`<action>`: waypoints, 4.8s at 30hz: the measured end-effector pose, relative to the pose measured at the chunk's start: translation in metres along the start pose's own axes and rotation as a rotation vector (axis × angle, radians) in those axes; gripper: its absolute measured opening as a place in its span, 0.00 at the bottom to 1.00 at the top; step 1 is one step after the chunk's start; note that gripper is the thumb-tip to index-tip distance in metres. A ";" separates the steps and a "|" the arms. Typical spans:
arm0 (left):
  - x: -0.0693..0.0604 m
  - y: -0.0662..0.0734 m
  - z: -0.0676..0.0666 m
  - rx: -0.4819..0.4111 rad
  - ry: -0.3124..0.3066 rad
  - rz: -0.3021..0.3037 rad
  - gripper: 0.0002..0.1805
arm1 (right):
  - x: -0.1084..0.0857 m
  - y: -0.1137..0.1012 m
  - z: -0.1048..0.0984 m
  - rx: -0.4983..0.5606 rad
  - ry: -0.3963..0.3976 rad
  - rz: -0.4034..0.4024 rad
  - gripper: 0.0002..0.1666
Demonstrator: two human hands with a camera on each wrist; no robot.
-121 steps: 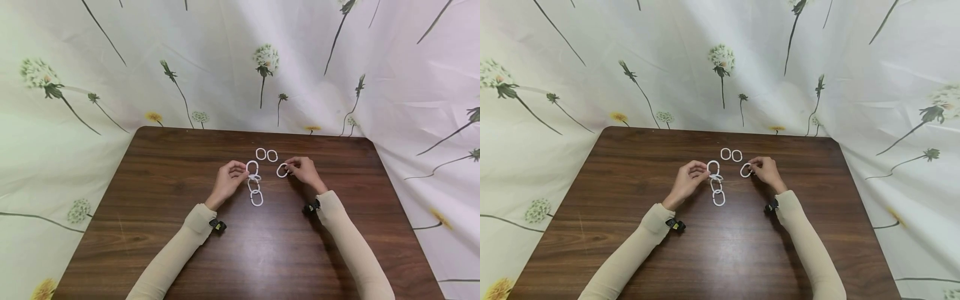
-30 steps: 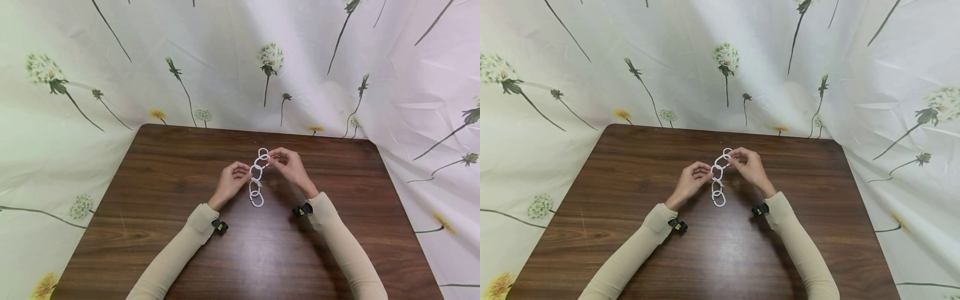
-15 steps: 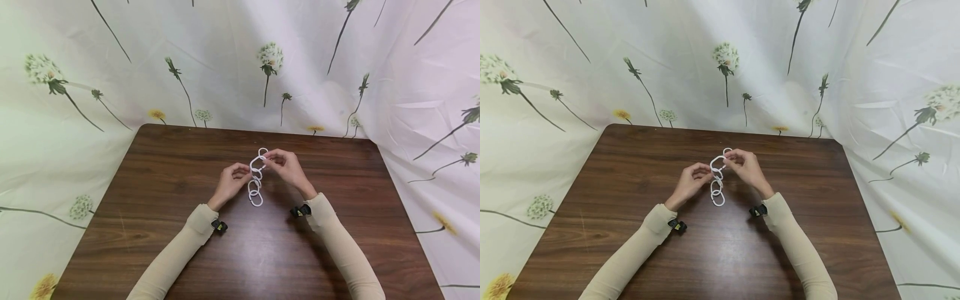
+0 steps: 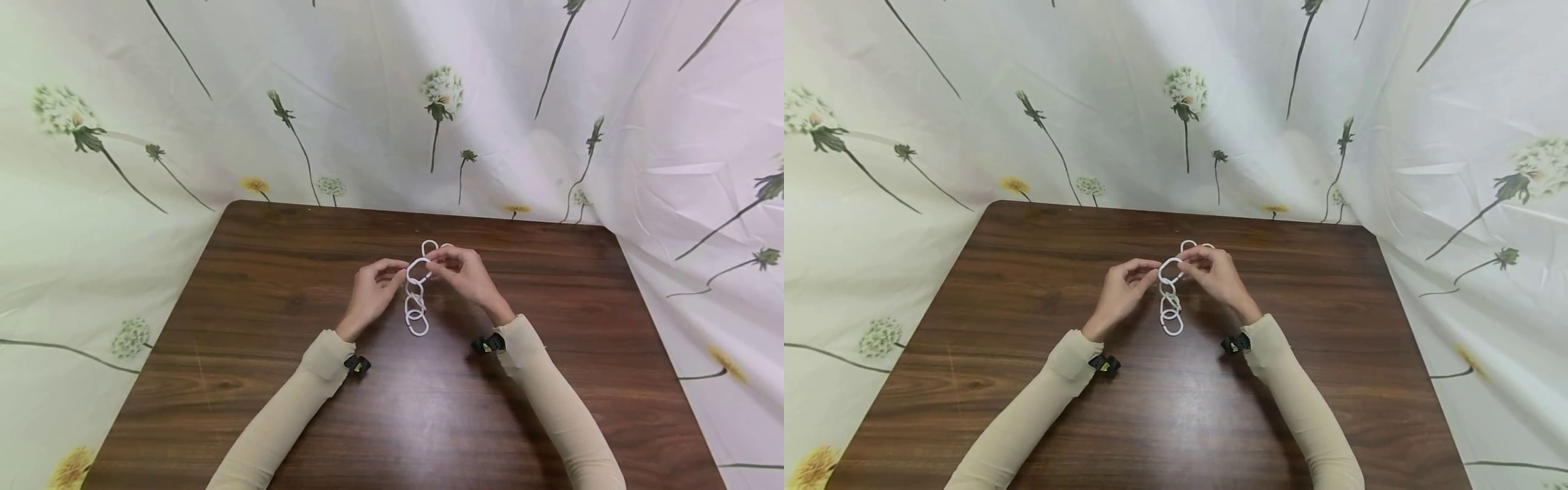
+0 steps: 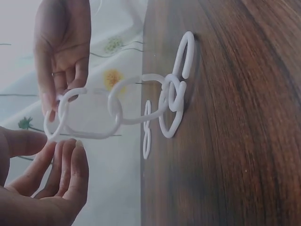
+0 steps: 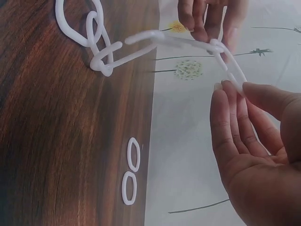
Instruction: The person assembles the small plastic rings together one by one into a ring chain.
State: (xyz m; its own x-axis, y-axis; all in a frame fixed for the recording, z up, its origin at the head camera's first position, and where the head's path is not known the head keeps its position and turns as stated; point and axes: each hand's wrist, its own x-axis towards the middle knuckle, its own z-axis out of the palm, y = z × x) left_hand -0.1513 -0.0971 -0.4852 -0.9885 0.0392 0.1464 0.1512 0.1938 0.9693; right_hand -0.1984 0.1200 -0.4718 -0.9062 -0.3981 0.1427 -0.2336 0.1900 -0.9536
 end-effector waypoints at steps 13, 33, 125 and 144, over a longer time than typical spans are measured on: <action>0.000 0.003 -0.002 0.000 -0.019 0.004 0.11 | 0.001 -0.004 0.003 -0.039 -0.036 -0.008 0.12; 0.001 -0.002 -0.004 -0.026 0.008 -0.031 0.13 | 0.016 0.023 -0.026 -0.108 0.054 0.039 0.15; -0.004 0.026 -0.003 -0.062 0.007 -0.031 0.12 | 0.022 0.052 -0.043 -0.374 -0.028 0.230 0.11; -0.006 0.031 -0.001 -0.072 0.024 -0.034 0.12 | -0.001 0.012 -0.041 -0.252 0.083 0.066 0.12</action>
State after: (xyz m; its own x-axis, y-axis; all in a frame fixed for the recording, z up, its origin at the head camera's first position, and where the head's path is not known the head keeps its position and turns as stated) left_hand -0.1406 -0.0922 -0.4563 -0.9931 0.0103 0.1170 0.1174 0.1239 0.9853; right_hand -0.2146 0.1595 -0.4729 -0.9457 -0.3045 0.1136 -0.2441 0.4348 -0.8668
